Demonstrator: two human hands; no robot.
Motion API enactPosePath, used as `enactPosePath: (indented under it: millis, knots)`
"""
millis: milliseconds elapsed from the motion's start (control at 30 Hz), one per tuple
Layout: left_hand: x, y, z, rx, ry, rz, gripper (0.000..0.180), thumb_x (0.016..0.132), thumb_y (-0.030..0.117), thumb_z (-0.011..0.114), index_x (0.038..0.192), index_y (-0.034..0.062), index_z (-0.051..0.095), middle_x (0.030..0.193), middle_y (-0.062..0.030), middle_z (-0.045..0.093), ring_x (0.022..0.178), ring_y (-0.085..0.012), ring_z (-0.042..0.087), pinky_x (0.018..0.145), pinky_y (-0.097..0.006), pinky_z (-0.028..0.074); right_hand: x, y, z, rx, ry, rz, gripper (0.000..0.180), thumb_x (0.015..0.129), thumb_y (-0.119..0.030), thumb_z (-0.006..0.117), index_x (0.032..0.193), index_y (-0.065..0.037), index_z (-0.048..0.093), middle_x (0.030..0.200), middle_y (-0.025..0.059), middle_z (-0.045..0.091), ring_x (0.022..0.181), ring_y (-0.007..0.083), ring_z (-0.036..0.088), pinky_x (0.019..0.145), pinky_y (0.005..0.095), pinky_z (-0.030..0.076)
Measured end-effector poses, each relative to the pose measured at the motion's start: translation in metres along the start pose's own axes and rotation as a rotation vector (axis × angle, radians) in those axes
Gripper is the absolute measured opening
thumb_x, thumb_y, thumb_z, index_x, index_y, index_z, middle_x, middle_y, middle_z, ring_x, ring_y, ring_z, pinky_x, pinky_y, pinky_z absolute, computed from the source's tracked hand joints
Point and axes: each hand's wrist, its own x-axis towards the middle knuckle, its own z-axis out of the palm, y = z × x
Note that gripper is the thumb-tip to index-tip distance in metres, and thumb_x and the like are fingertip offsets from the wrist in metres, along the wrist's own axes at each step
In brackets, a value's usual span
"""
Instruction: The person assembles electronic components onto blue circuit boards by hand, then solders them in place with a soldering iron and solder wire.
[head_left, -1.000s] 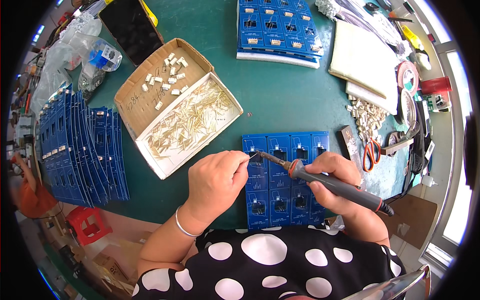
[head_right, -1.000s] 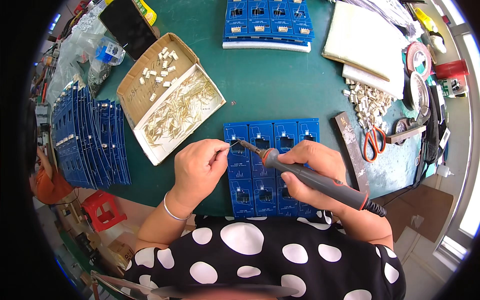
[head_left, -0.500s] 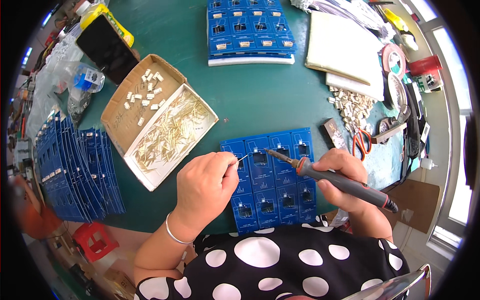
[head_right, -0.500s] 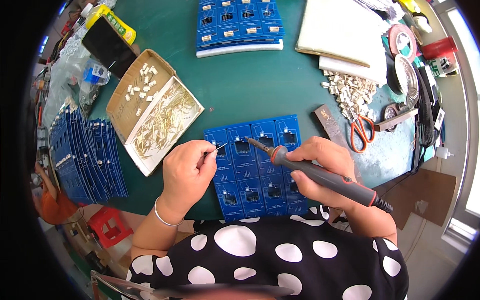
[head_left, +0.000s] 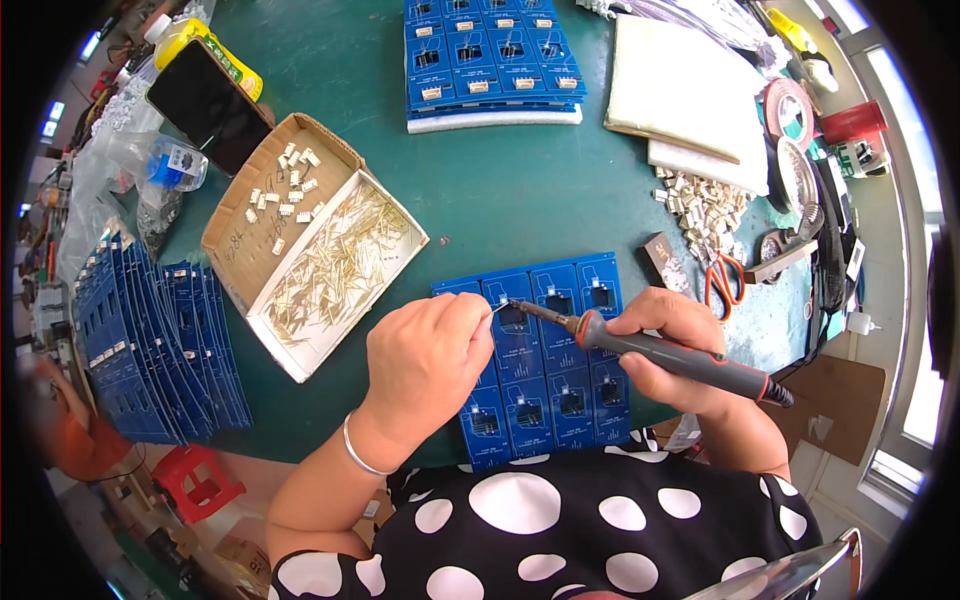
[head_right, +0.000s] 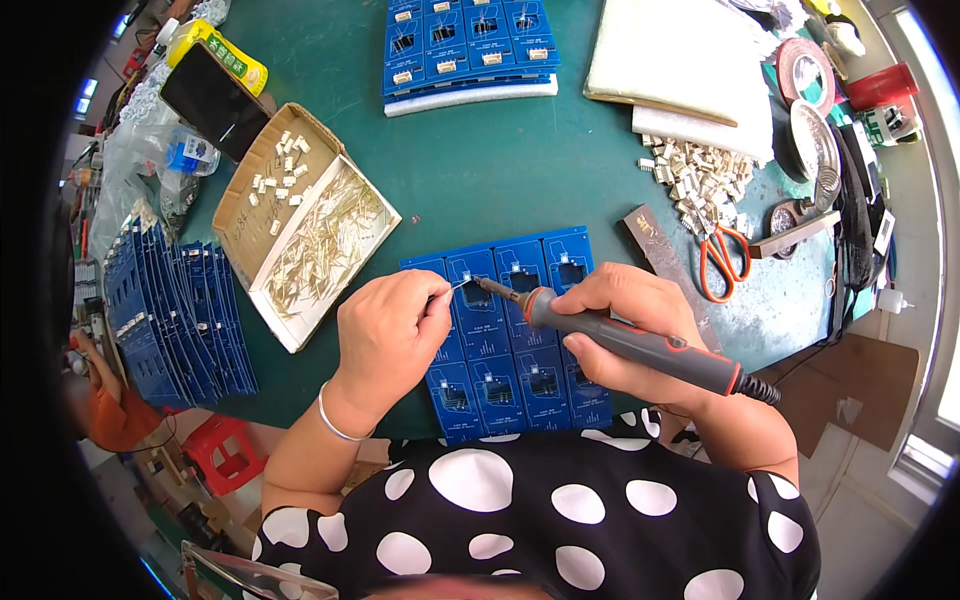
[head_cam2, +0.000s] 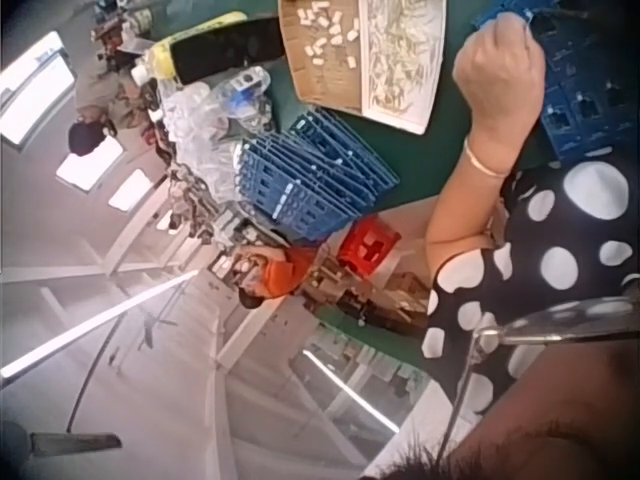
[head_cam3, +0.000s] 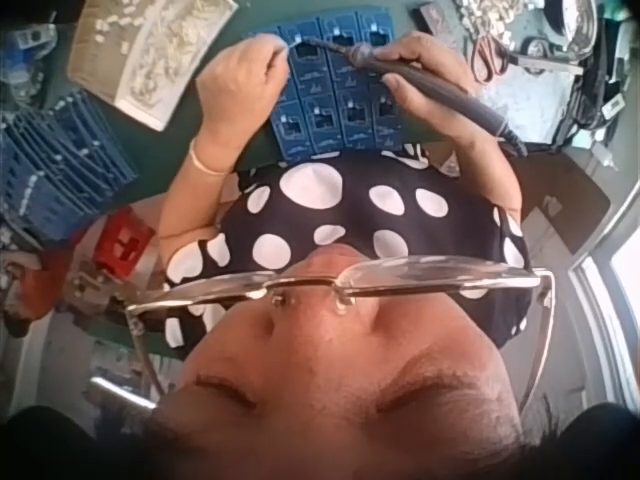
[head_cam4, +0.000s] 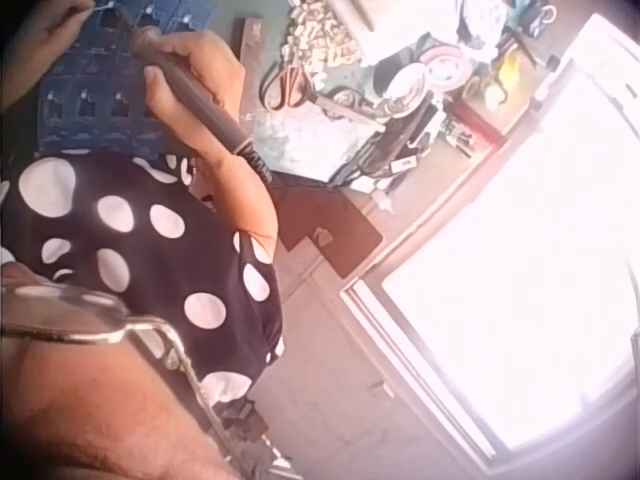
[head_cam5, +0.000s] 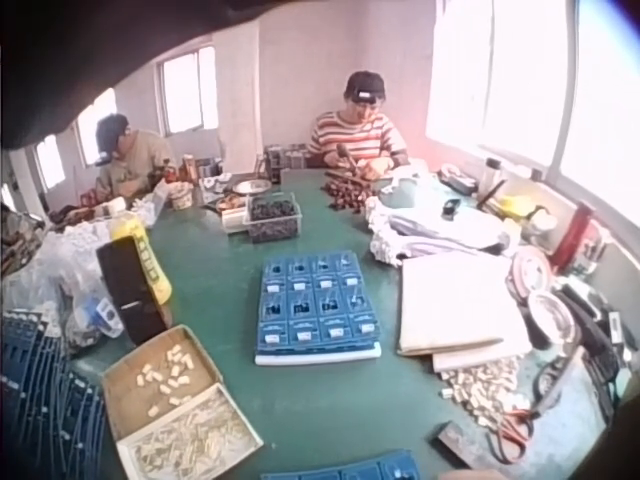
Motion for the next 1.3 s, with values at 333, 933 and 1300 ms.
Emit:
enactPosePath:
  millis: [333,933,1300]
  knots:
    - [-0.001,0.003,0.002,0.058,-0.024,0.039,0.01,0.076,0.004,0.072,0.081,0.0082,0.064,0.067,-0.0062,0.062,0.059,-0.0255,0.06,0.054,-0.035,0.047,-0.002,0.0,-0.002,-0.028,-0.005,-0.042,0.027,0.073,-0.011,0.073,0.099,-0.004,0.066,0.085,0.0114,0.066,0.072,0.0264,0.064,0.064,0.0349,0.051]
    - [0.016,0.018,0.015,0.025,-0.021,0.086,0.012,0.077,0.006,0.068,0.08,0.0087,0.056,0.066,-0.0057,0.058,0.061,-0.0246,0.06,0.055,-0.035,0.047,-0.024,0.007,-0.026,-0.037,0.076,0.021,0.026,0.073,-0.01,0.072,0.098,-0.004,0.067,0.083,0.0104,0.065,0.072,0.0257,0.063,0.066,0.0344,0.05]
    - [0.021,0.02,0.022,0.034,-0.03,0.084,0.011,0.076,0.003,0.068,0.08,0.0084,0.059,0.071,-0.0066,0.064,0.063,-0.0267,0.063,0.058,-0.037,0.049,-0.021,0.01,-0.026,-0.043,0.058,-0.011,0.026,0.074,-0.012,0.072,0.099,-0.005,0.066,0.086,0.01,0.066,0.074,0.0267,0.063,0.068,0.0356,0.05]
